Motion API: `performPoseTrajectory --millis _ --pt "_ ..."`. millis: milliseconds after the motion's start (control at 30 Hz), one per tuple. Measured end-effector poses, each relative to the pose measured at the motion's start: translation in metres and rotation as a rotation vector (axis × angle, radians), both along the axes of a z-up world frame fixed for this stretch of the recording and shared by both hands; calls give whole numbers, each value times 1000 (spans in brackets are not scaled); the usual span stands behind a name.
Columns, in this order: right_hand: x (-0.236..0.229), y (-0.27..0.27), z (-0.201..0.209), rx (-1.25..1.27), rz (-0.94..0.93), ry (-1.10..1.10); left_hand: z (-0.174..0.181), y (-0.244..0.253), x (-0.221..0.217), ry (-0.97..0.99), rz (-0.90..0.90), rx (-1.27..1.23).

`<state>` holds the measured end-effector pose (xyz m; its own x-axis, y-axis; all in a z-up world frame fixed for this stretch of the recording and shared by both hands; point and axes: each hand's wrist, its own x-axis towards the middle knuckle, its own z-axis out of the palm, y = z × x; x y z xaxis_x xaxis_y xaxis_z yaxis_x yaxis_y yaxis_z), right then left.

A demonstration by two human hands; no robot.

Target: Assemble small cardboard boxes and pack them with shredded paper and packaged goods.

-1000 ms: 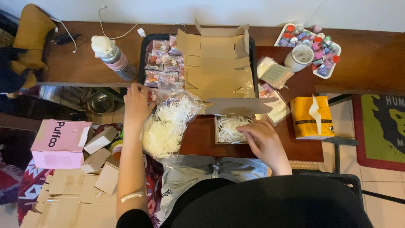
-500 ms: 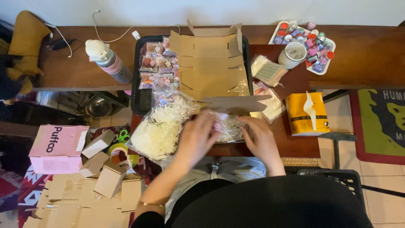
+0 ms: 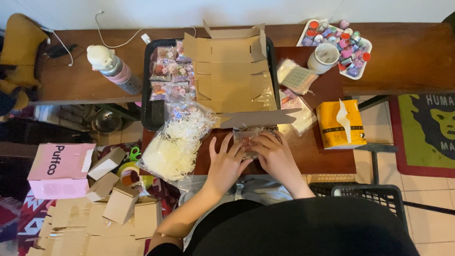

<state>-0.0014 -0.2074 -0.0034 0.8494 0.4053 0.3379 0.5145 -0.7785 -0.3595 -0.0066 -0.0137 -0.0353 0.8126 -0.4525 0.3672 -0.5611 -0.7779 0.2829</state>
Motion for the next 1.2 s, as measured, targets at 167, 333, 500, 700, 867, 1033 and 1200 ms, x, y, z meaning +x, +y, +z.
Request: performPoseTrajectory --millis 167,333,500,700,867,1033,1200 --pt "9 -1 -1 -25 25 45 9 10 7 27 -63 3" --pt "25 11 52 69 108 -34 67 60 32 -2 -160 -207" --pt "57 39 92 195 231 -219 77 140 115 -129 338 -179" --pt "102 71 84 216 319 -142 -18 193 212 309 534 140" --pt "109 78 80 176 311 -128 -26 185 223 241 591 335" --pt "99 67 82 193 294 -151 -13 197 227 265 582 189" --pt "73 46 92 233 228 -229 37 189 201 -48 545 1"
